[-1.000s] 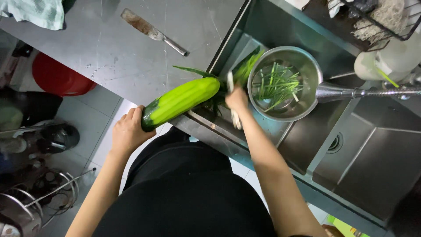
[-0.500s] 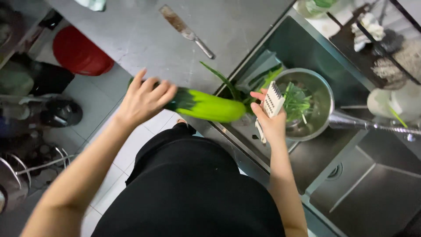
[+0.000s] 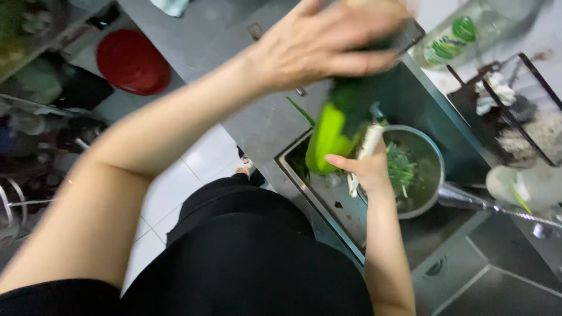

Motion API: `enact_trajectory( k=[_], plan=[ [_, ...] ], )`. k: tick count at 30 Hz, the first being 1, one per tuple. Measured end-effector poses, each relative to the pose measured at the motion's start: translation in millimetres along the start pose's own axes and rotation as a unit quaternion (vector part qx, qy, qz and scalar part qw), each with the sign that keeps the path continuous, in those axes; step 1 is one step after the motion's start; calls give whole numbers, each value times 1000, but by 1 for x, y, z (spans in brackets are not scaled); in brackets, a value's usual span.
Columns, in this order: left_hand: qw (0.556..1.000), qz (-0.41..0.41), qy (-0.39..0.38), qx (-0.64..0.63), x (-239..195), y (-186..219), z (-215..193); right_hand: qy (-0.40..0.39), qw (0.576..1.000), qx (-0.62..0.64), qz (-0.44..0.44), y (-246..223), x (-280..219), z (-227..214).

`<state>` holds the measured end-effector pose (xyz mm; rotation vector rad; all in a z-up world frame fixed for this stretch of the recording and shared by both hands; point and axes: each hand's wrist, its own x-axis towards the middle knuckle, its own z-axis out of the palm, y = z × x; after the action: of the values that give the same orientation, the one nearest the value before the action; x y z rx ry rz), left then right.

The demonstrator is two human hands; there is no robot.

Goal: The recorder peels and prepares a cucumber in a kitchen sink.

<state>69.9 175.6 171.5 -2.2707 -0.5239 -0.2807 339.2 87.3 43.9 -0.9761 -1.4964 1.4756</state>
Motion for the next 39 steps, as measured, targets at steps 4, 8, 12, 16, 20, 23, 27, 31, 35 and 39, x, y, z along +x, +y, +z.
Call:
enact_trajectory(
  k=[4, 8, 12, 16, 20, 23, 27, 31, 35, 39],
  plan=[
    [771, -433, 160, -438, -9, 70, 10, 111, 978, 173, 41, 49, -11, 8],
    [664, -393, -53, -633, -43, 143, 12, 171, 937, 300, 54, 52, 3, 27],
    [652, -445, -178, -588, -34, 147, 0, 247, 882, 376, 140, 39, 21, 58],
    [727, -461, -251, -442, -52, 170, 37, 277, 886, 332, 169, 59, 24, 82],
    [726, -470, -236, -442, -59, 161, 17, 257, 906, 302, 148, 70, 23, 106],
    [584, -551, -295, -517, -62, 152, 22, 244, 909, 290, 176, 79, 22, 116],
    [557, -565, -326, -514, -94, 160, 59, 228, 895, 336, 187, 143, 18, 78],
    [560, -568, -381, -467, -93, 153, 58, 274, 905, 297, 134, 137, 20, 22],
    [604, -570, -377, -410, -93, 169, 70, 330, 878, 314, 147, 45, 18, 15],
    [697, -549, -347, -302, -87, 172, 74, 340, 877, 317, 119, 71, 9, 11]
  ],
)
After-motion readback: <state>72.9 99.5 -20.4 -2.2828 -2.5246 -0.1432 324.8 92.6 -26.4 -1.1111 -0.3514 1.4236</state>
